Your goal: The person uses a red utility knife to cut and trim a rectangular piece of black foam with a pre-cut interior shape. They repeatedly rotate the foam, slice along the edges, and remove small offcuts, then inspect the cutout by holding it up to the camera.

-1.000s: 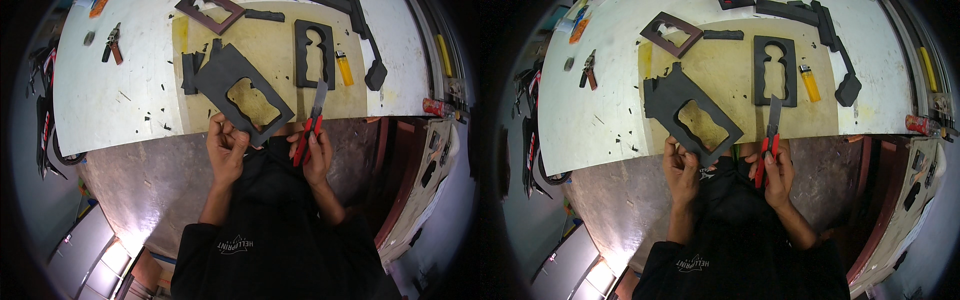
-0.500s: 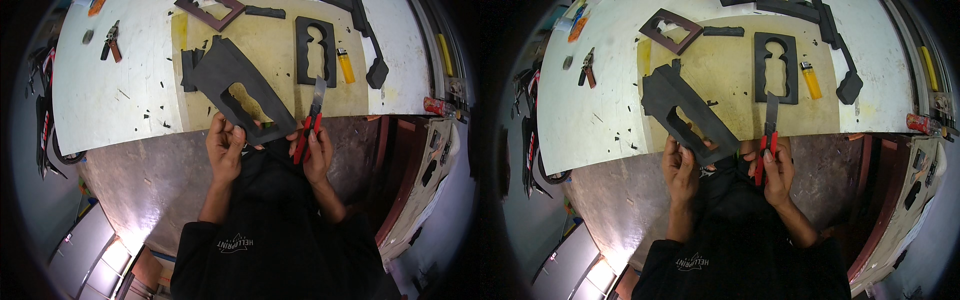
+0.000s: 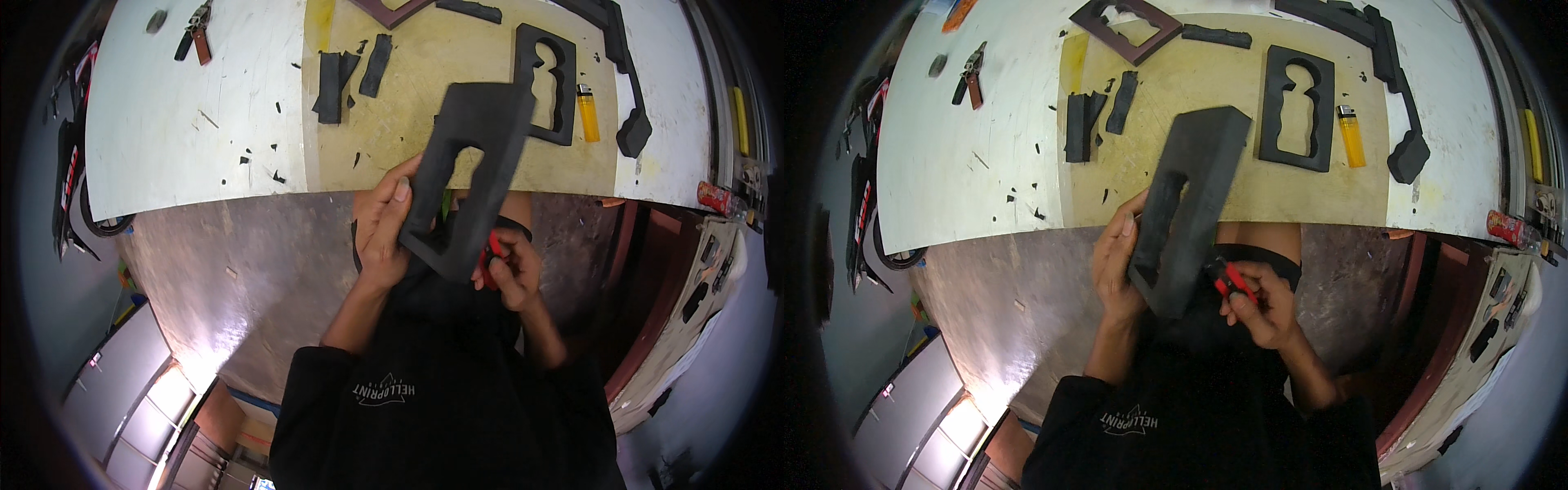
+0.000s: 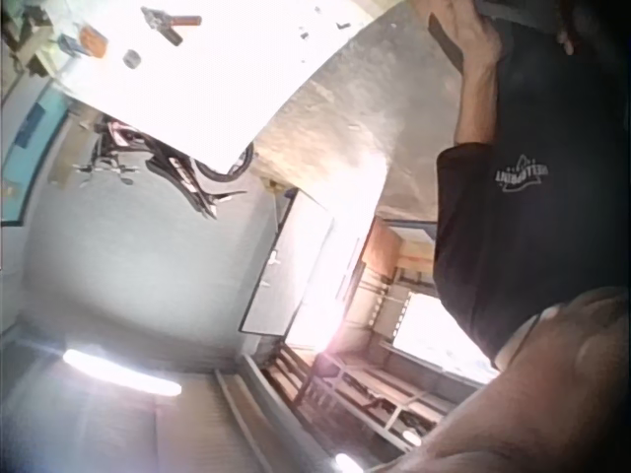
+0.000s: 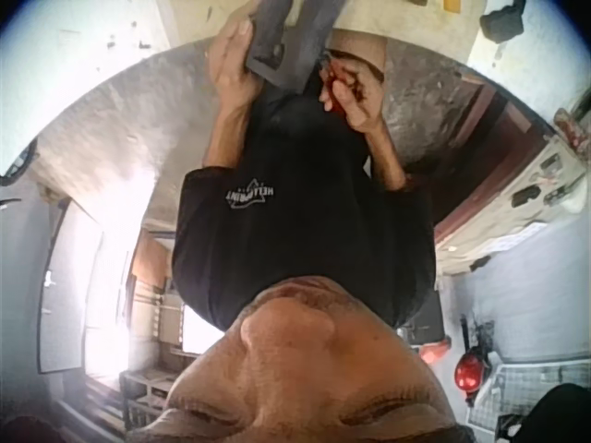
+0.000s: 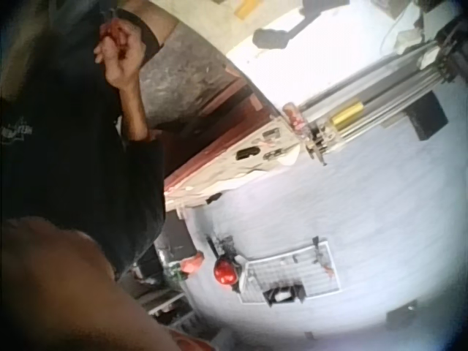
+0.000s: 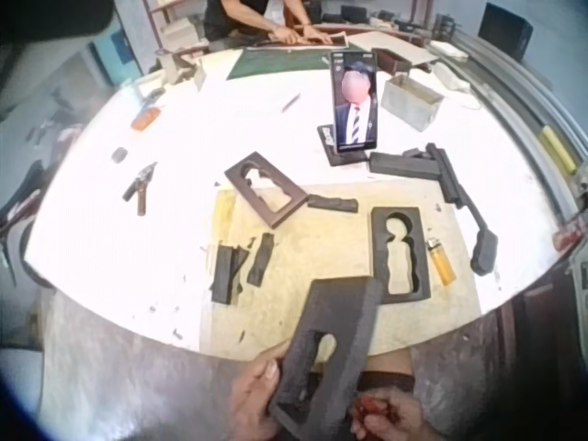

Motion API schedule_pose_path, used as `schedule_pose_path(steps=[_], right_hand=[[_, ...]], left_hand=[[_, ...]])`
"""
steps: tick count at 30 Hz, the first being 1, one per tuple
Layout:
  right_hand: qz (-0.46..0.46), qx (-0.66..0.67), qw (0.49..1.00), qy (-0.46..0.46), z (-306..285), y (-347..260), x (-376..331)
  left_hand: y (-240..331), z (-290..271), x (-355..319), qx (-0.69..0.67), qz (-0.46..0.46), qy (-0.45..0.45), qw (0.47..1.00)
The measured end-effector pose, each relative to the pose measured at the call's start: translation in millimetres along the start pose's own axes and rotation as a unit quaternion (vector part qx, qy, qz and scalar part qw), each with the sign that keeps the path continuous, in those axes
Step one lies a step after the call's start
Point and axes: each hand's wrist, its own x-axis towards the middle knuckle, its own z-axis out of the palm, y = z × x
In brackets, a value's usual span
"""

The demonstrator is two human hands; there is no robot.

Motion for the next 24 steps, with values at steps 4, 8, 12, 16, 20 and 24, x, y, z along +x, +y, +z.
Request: schedule_pose_path(steps=[4, 8, 12, 16, 20, 24], right_hand=[[-0.155, -0.110, 0.982, 0.004, 11.2, -2.6, 6.4], [-0.181, -0.162, 0.969, -0.040, 13.4, -6.6, 14.6], [-0.206, -0.221, 0.953, -0.022, 16.6, -3.7, 15.9], [-0.236, -0.259, 0.937, -0.022, 16.2, -1.2, 13.8], [-0.298, -0.321, 0.899, -0.021, 15.2, -4.9, 17.7], [-0.317, -0.370, 0.874, -0.005, 14.0, -8.7, 16.1]], left_hand=[[5.1, 7.8, -4.9, -0.058, -0.042, -0.011, 0.997], [-1.8, -1.4, -5.5, -0.033, -0.006, -0.076, 0.997], [-6.6, 2.5, -8.3, -0.066, 0.011, -0.065, 0.996], [-0.4, -0.1, -6.7, -0.036, -0.010, -0.063, 0.997], [3.2, -0.1, -6.8, -0.028, -0.014, -0.077, 0.997], [3.8, 1.7, -8.1, -0.043, -0.017, -0.074, 0.996]])
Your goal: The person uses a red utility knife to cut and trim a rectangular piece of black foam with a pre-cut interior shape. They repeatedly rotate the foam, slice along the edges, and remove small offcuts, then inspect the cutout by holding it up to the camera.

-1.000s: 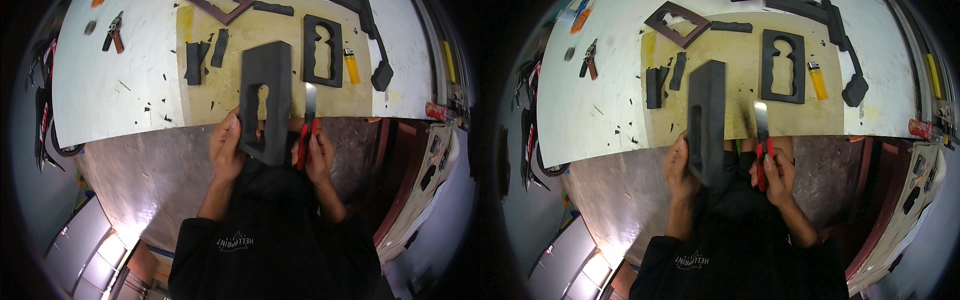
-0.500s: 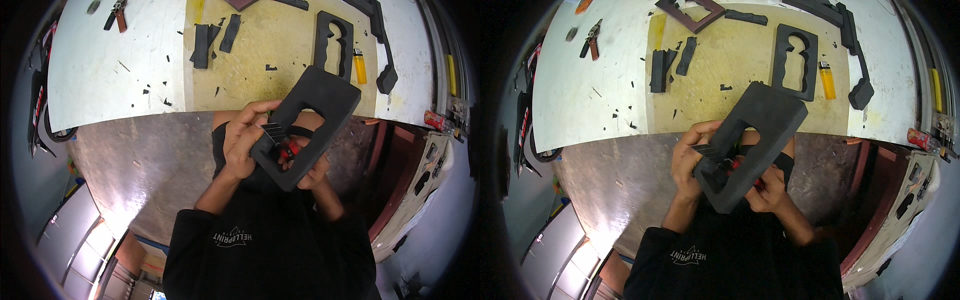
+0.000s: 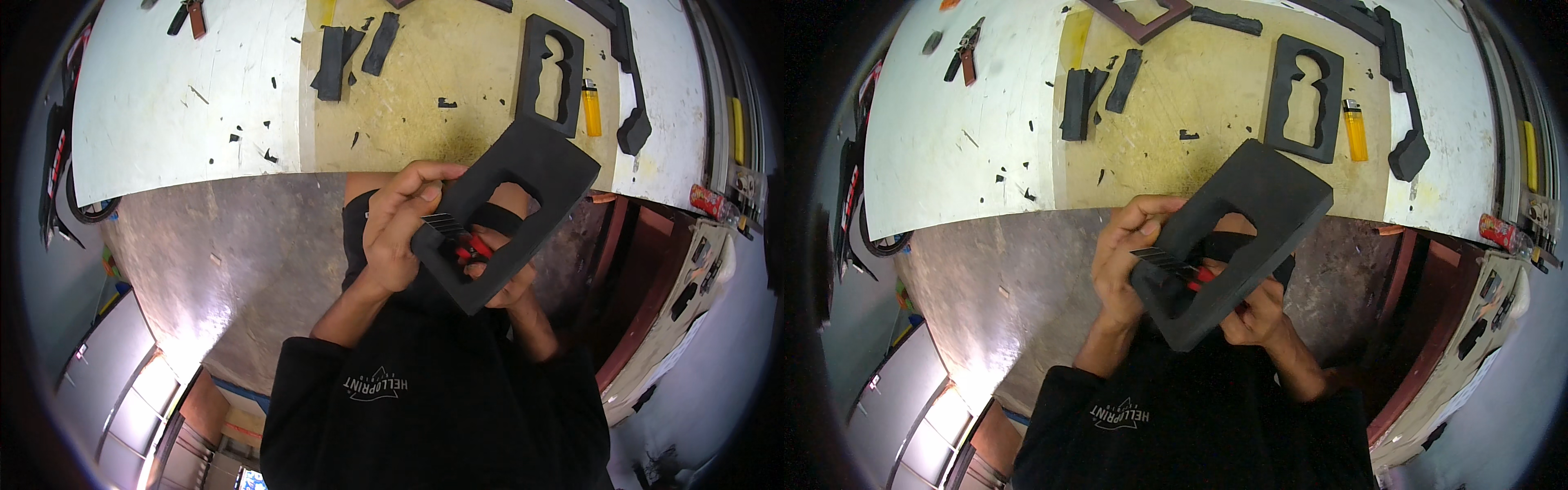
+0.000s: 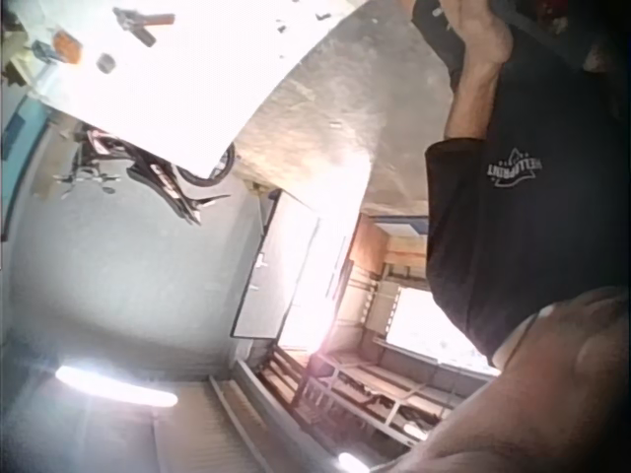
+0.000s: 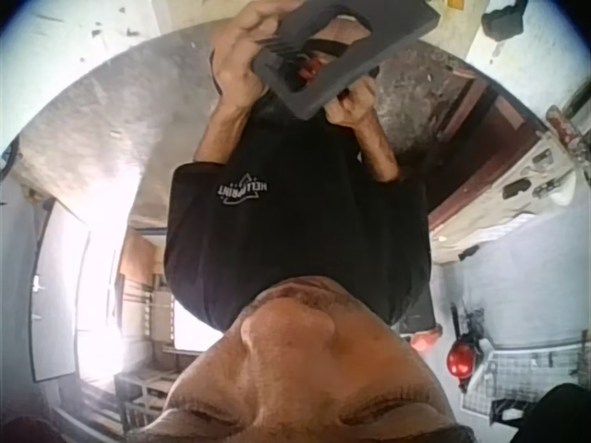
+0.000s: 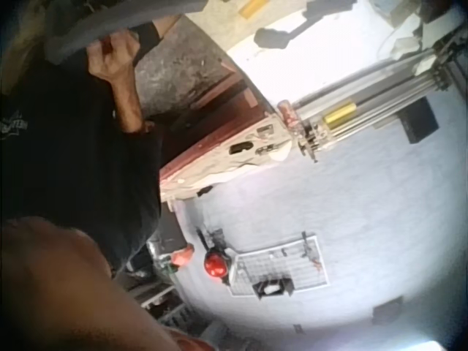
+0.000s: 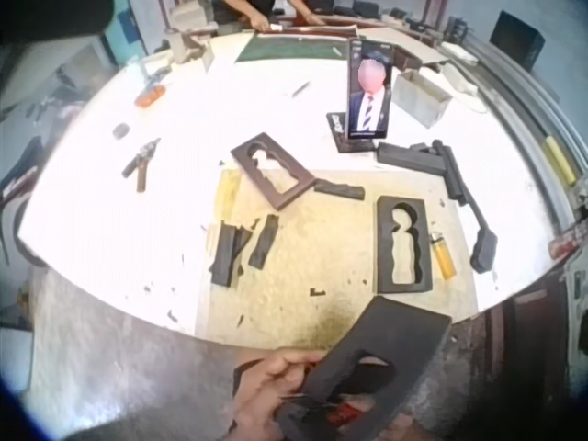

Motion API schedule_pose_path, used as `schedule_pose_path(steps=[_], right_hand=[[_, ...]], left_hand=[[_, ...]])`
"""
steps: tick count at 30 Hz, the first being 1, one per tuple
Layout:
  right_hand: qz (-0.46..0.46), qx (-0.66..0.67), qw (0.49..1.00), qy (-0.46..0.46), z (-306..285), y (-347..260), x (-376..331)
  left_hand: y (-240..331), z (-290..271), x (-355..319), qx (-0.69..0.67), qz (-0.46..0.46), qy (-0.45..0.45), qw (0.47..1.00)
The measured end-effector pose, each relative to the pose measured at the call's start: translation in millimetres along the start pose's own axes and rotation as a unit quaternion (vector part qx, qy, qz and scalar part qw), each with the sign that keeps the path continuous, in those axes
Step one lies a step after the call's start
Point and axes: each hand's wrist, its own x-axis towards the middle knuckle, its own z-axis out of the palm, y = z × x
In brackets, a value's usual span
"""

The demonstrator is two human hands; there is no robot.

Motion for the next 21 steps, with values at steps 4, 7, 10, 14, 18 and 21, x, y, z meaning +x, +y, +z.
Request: schedule_pose_path(steps=[4, 7, 10, 14, 18, 21], right_hand=[[0.067, 0.042, 0.997, -0.006, 0.7, -3.5, -6.3], [0.086, 0.050, 0.995, 0.005, 1.7, -9.1, -1.3], [0.192, 0.149, 0.970, 0.007, 8.9, -4.2, -5.1], [0.211, 0.195, 0.956, 0.061, 18.0, -4.3, -5.7], [0.190, 0.211, 0.953, 0.110, 25.8, -1.0, -5.6], [0.193, 0.215, 0.949, 0.126, 30.1, -3.6, -5.0]], left_hand=[[3.6, 7.1, -1.6, -0.021, 0.004, 0.024, 0.999], [5.5, 9.6, -5.6, 0.003, 0.020, 0.031, 0.999], [5.3, 12.1, -7.6, 0.065, 0.073, 0.013, 0.995], [-0.6, 19.1, -7.5, 0.123, 0.143, 0.045, 0.981], [8.3, 21.6, -6.2, 0.212, 0.173, 0.034, 0.961], [9.9, 21.9, -7.3, 0.249, 0.198, 0.029, 0.948]])
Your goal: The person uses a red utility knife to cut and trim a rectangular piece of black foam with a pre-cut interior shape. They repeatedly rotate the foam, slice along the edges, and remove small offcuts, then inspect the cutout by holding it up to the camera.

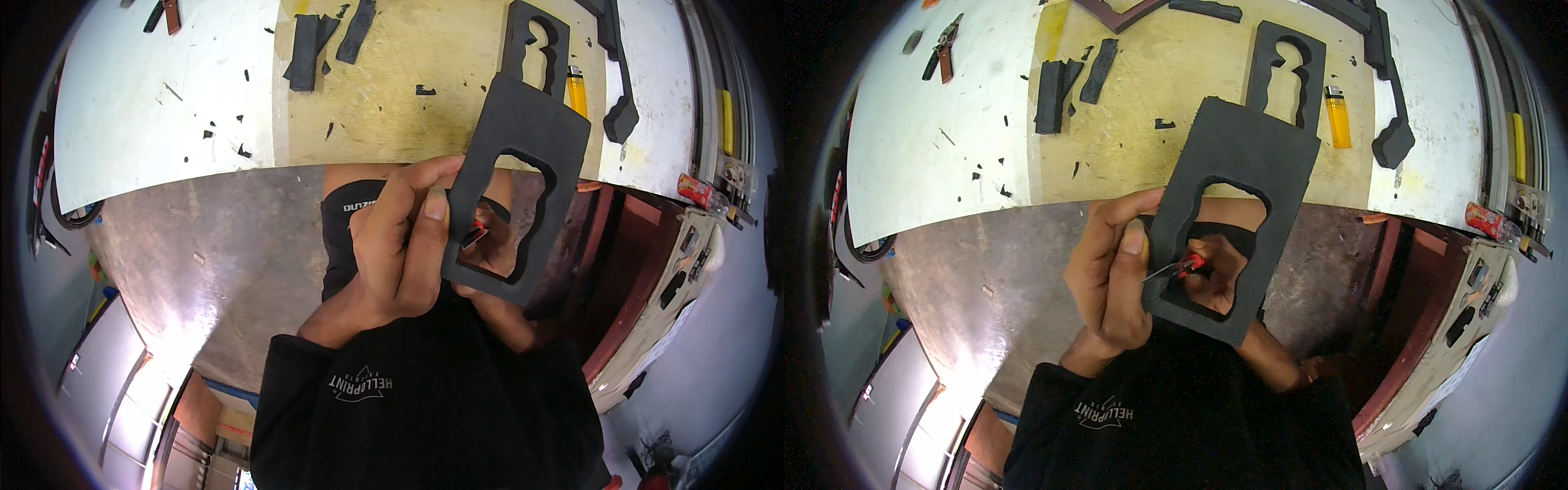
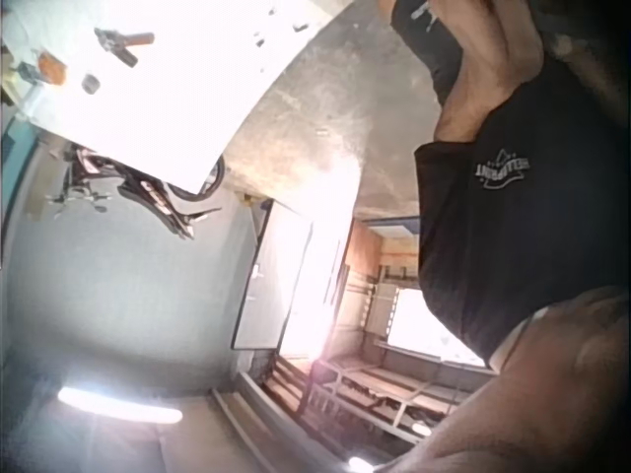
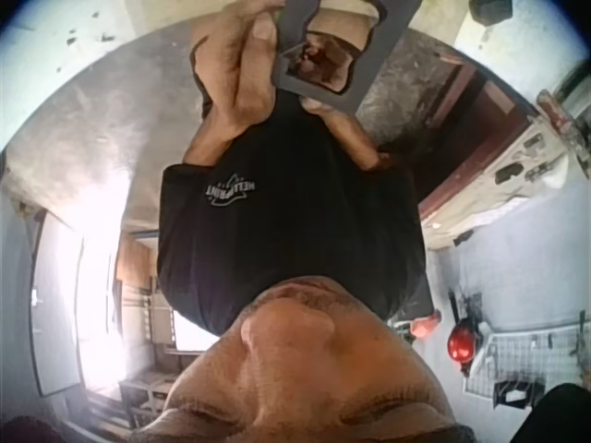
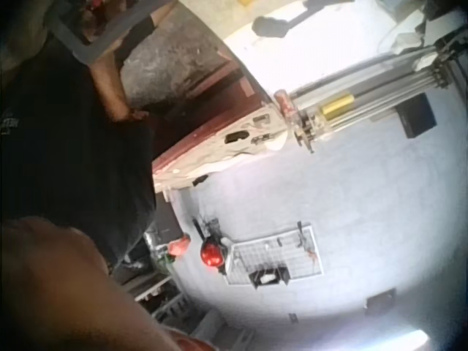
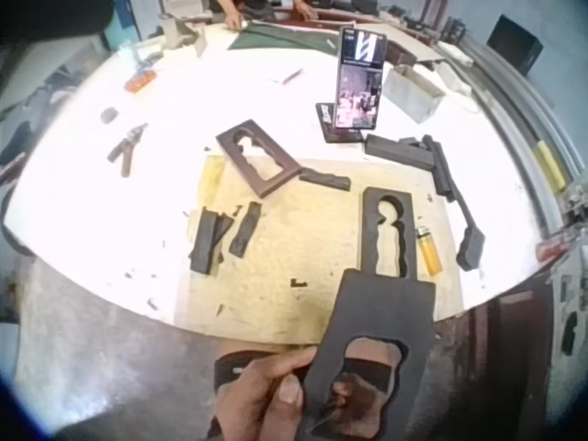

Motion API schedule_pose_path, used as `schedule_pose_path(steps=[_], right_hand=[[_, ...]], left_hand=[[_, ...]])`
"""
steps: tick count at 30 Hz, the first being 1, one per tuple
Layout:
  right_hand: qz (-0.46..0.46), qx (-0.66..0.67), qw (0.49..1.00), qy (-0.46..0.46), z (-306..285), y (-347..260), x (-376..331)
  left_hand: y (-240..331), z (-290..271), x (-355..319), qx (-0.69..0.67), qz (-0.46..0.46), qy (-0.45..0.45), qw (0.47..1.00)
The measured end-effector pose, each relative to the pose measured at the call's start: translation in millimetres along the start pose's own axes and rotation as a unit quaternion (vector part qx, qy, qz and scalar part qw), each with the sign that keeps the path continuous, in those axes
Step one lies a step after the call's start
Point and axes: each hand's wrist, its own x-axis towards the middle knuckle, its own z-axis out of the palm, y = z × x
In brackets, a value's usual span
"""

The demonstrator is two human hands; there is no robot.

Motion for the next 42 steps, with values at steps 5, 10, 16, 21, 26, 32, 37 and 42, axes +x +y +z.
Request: schedule_pose_path(steps=[5, 10, 16, 21, 26, 32, 37, 42], right_hand=[[-0.052, -0.040, 0.998, -0.007, -4.5, 10.9, -4.6], [-0.047, -0.037, 0.996, -0.066, -20.3, 17.3, -8.3], [0.008, 0.008, 1.000, 0.025, -24.1, 26.3, -16.9], [-0.006, -0.028, 0.998, 0.050, -7.4, 3.8, 3.7], [-0.032, -0.069, 0.996, -0.046, -19.1, 12.1, -7.7], [-0.032, -0.056, 0.997, -0.032, -12.6, 10.6, -11.9], [-0.011, -0.065, 0.997, -0.029, -11.5, 14.4, -12.9], [-0.073, -0.210, 0.973, -0.058, -15.0, 13.7, -8.0]], left_hand=[[-0.5, 1.7, 0.8, -0.001, 0.008, 0.001, 1.000], [-0.4, 0.5, -0.3, -0.007, -0.012, 0.001, 1.000], [-6.6, 0.9, -0.5, -0.045, -0.042, 0.029, 0.998], [-7.7, 3.3, -2.7, -0.058, -0.054, 0.002, 0.997], [-4.3, 7.1, -2.0, -0.055, -0.049, 0.020, 0.997], [-6.7, 8.3, -4.3, -0.071, -0.061, 0.022, 0.995], [-9.5, 11.9, -2.6, -0.065, -0.063, 0.049, 0.995], [-9.9, 13.0, 1.3, -0.044, -0.077, 0.056, 0.994]])
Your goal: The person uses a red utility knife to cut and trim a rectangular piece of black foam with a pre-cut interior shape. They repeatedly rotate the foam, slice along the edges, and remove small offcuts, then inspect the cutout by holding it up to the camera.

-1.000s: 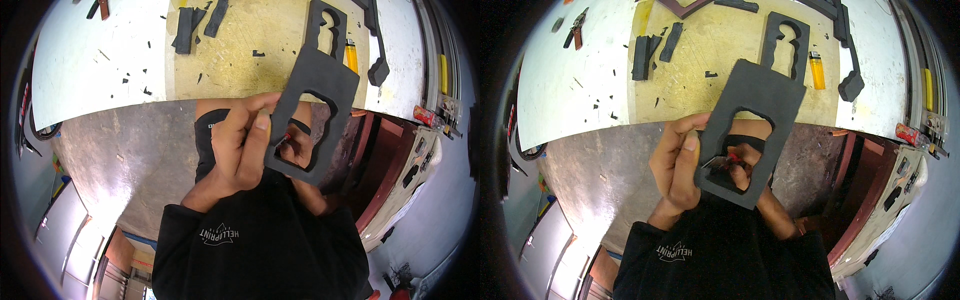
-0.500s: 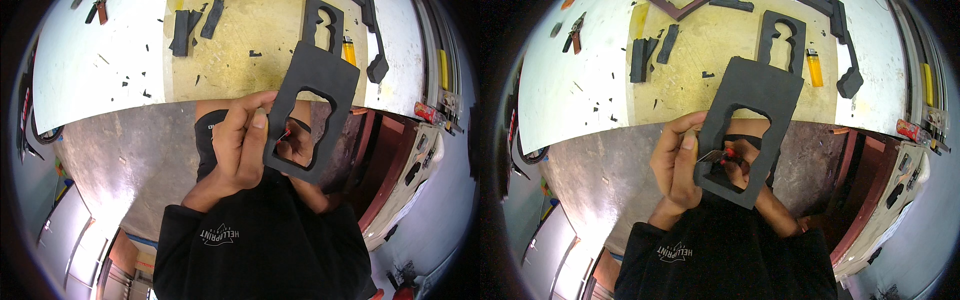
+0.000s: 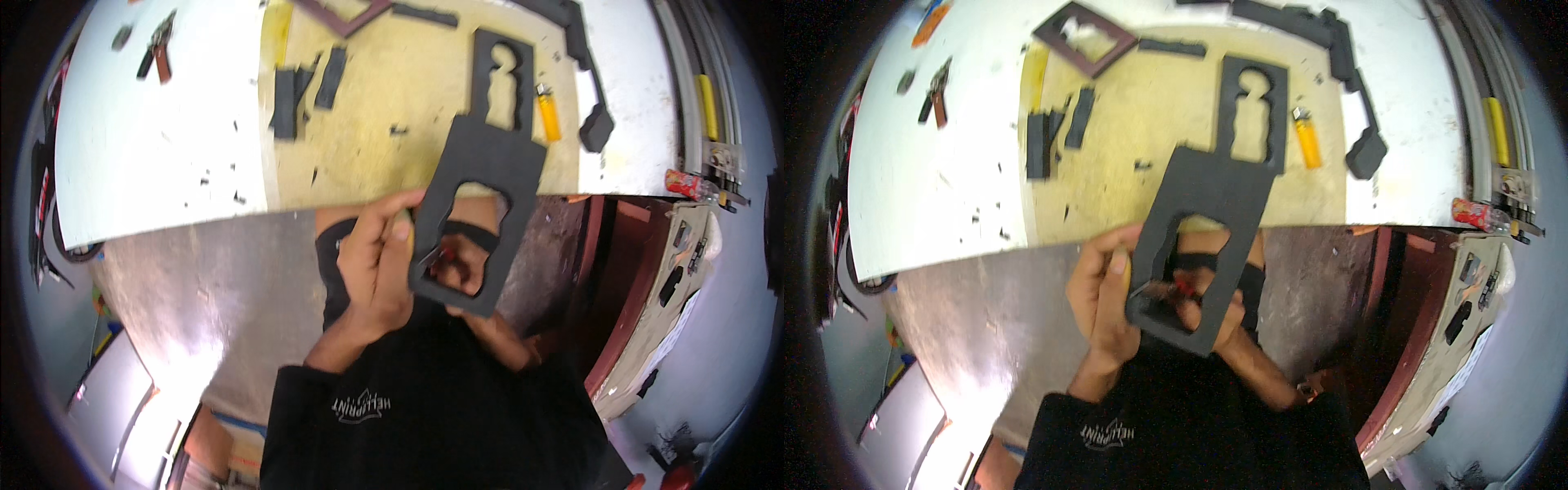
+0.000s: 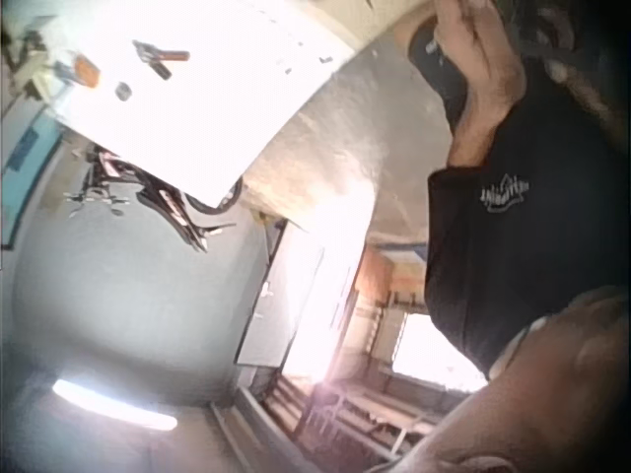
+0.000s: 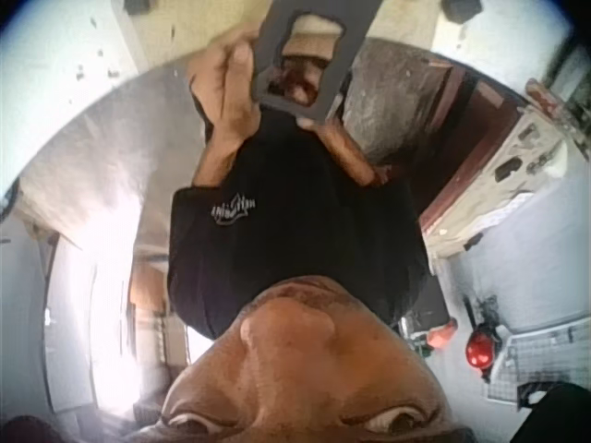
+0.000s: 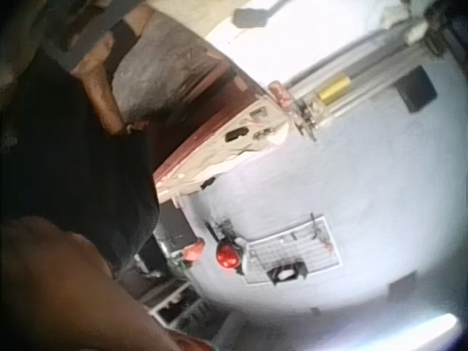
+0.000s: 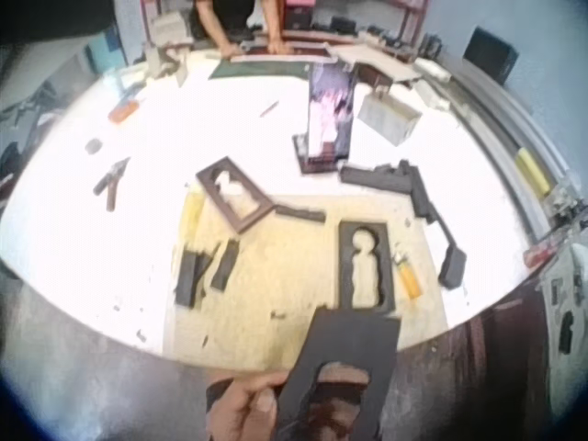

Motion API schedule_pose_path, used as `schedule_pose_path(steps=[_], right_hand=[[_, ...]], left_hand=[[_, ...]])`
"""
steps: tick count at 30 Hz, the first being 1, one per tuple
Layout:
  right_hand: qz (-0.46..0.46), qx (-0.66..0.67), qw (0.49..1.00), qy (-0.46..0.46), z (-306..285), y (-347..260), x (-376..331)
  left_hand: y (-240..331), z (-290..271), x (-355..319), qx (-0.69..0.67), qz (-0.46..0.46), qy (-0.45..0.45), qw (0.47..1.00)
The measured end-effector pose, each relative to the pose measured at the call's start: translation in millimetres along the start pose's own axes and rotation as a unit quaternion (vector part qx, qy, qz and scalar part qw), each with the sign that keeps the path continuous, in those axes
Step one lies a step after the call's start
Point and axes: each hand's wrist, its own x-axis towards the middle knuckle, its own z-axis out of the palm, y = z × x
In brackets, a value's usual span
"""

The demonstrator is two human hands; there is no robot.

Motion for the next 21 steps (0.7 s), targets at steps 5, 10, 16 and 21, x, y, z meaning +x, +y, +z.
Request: schedule_pose_path(steps=[5, 10, 16, 21], right_hand=[[0.045, 0.078, 0.995, 0.032, -11.8, -4.3, 8.3], [0.008, 0.043, 0.998, 0.052, -8.7, -11.4, 13.6], [-0.032, 0.021, 0.997, 0.061, -1.8, -5.1, 10.8], [0.086, 0.141, 0.985, 0.053, -2.0, -13.5, 14.9]], left_hand=[[-1.5, -5.4, -1.8, -0.042, -0.037, -0.025, 0.998], [0.9, 1.7, -0.3, -0.011, 0.002, -0.032, 0.999], [7.7, 5.9, 1.6, 0.004, 0.036, -0.021, 0.999], [12.1, 4.8, 6.3, 0.018, 0.034, -0.023, 0.999]])
